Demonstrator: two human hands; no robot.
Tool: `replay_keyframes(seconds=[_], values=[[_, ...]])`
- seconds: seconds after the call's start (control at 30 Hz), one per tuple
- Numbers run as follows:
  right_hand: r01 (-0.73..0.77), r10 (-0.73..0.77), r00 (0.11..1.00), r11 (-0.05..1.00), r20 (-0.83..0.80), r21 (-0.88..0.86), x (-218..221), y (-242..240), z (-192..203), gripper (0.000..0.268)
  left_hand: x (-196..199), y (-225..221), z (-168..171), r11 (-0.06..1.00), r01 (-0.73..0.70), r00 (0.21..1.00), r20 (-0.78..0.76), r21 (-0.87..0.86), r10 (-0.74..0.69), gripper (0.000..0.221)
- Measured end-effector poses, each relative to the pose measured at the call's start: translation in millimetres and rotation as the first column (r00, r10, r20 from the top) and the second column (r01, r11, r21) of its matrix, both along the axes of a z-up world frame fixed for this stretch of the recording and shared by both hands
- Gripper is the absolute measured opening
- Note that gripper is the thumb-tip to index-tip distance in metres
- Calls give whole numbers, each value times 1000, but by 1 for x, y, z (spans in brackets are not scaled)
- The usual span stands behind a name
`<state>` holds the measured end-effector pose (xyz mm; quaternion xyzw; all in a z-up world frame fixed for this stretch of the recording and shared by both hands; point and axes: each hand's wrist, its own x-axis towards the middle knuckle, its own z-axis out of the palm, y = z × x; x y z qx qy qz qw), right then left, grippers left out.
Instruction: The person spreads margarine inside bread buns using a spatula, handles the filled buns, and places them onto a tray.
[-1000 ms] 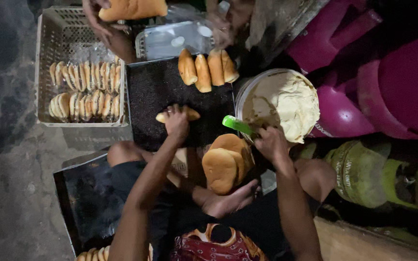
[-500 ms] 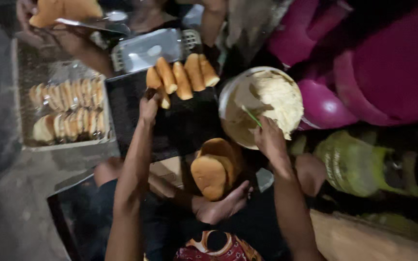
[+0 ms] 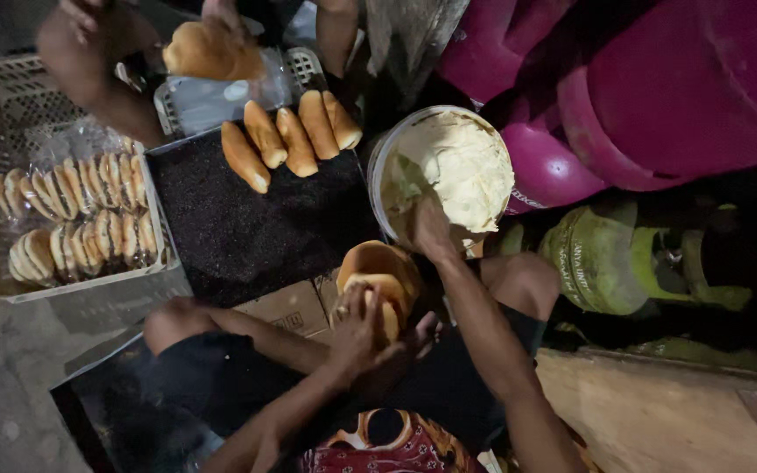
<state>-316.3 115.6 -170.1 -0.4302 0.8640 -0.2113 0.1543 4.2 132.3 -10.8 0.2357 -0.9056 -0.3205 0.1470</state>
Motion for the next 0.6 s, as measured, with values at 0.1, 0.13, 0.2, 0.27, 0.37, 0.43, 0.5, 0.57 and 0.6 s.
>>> replay_keyframes(seconds=[0.1,0.13,0.2,0.27,0.37,0.43,0.5,0.57,0.6], values=[[-227,267,952,944,-147,240,-5,-4,14,51,14,12,-12,967,243,939,229,83,-255,120],[-206,205,979,972,18,115,-7,4,22,40,19,15,-17,968,236,941,228,84,-249,120],[-161,159,969,987,189,-4,-6,11,58,32,25,13,-22,878,384,907,295,-287,-300,99],[154,-204,592,978,780,139,1,15,97,22,25,5,-19,975,215,957,186,56,-222,90],[65,-105,787,994,608,87,14,21,148,25,14,-29,-13,369,-190,975,130,910,182,63],[-64,39,879,997,475,36,27,27,174,27,-8,-65,-20,60,-280,883,233,958,407,66],[-205,196,927,979,319,-7,42,21,187,29,-2,-91,-19,-186,-87,869,166,979,467,72],[-447,507,842,847,183,-287,55,14,190,23,-3,-110,-17,-395,136,839,106,909,533,79],[-452,513,837,844,189,-288,62,13,189,23,-2,-114,-17,-422,245,813,52,873,580,80]])
